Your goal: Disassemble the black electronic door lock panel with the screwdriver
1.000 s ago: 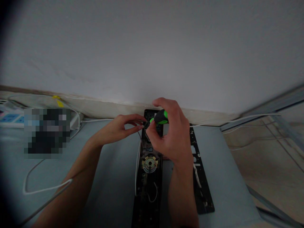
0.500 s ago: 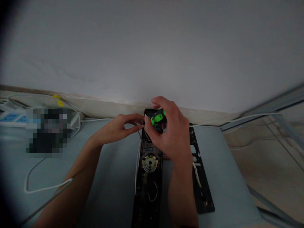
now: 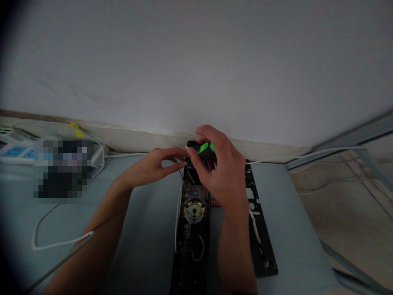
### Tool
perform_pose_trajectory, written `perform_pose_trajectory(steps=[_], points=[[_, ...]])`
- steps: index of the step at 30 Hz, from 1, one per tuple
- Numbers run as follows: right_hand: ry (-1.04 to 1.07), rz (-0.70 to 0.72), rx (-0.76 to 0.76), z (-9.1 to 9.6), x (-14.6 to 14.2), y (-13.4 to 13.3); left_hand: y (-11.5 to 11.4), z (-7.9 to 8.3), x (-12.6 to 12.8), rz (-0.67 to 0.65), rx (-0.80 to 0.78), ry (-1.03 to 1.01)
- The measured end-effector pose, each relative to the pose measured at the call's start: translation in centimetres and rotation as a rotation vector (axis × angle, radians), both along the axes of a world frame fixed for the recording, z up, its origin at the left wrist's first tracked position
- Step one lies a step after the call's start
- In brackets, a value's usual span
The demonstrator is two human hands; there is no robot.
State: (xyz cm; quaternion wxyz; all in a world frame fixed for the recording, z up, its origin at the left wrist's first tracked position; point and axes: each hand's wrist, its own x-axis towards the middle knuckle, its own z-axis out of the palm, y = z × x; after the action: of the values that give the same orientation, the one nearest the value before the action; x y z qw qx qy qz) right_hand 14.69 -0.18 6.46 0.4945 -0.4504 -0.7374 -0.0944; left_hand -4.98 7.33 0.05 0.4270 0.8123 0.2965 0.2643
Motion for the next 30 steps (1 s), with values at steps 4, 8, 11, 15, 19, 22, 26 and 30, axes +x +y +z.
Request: perform_pose_trajectory(steps=[4,8,11,15,19,22,26,30], points=[[-0.005,0.08,-0.001,0.09,0.09,-0.09,-0.01,0.0,-0.04,-0.003,0.004,0.004],[-0.046,0.061,-0.002,0.08,-0.17,-0.01,0.02,-0.14,-0.05,-0.007,0.008,-0.009],[-0.022,0.026,0.0,-0.07,-0.35,0.17,0.05,-0.2,-0.01,-0.016,0.021,-0.009],[-0.032,0.062,0.017,-0.13,-0.24,0.26,0.0,-0.04,0.0,-0.013,0.014,-0.004],[-0.053,0.088,0.029,0.0,-0.17,0.15,-0.04,0.05,-0.06,-0.011,0.013,0.007],[-0.042,0.041,0.005,0.0,-0.27,0.1,0.01,-0.07,-0.1,-0.01,0.029,0.008],[-0.003,0.039,-0.021,-0.12,-0.27,0.07,0.06,-0.19,-0.09,-0.014,0.032,-0.001],[-0.026,0.09,-0.036,-0.07,-0.13,-0.04,0.0,-0.08,-0.07,-0.016,0.02,-0.007]])
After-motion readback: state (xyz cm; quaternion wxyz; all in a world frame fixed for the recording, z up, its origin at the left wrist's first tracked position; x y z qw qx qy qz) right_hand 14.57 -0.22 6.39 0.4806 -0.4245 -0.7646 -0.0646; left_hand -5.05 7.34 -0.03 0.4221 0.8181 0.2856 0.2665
